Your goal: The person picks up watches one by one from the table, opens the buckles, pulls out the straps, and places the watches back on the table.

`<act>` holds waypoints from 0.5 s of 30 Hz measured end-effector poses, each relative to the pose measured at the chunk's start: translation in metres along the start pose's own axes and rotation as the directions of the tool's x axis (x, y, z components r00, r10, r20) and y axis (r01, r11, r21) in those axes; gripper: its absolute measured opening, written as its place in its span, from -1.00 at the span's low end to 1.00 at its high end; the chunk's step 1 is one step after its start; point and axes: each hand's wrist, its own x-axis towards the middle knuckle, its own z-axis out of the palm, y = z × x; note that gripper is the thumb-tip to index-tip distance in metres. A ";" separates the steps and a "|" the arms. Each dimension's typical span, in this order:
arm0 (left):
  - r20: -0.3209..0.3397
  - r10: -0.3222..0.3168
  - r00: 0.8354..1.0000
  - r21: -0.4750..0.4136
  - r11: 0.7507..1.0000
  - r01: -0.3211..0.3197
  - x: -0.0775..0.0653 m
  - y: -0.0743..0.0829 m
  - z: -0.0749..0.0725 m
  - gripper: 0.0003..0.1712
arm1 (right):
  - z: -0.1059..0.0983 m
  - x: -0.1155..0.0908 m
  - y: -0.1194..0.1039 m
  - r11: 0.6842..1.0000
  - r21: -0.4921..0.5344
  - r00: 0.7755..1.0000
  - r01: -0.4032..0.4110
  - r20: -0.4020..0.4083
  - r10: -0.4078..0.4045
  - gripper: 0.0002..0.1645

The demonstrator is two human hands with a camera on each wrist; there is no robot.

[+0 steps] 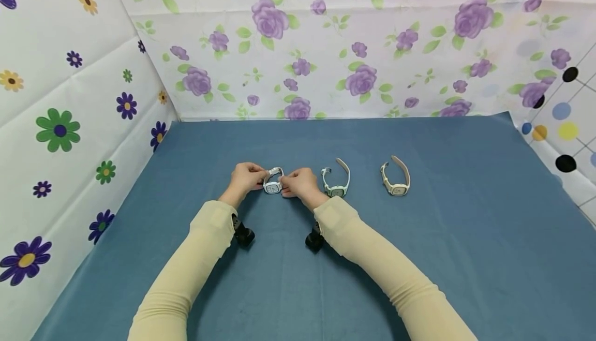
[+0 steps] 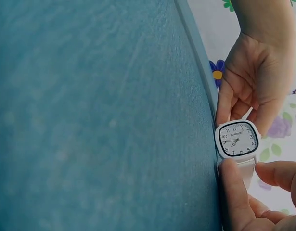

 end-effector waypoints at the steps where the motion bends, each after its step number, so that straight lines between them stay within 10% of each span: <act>1: 0.005 0.006 1.000 -0.003 1.000 -0.006 -0.001 0.000 0.000 -0.73 | 0.000 0.000 0.000 1.000 0.009 1.000 -0.001 0.004 0.001 -0.73; 15: 0.017 0.028 0.999 -0.006 1.000 -0.028 -0.003 0.000 0.002 -0.74 | 0.000 0.003 0.002 0.999 0.043 1.000 -0.023 0.017 0.022 -0.71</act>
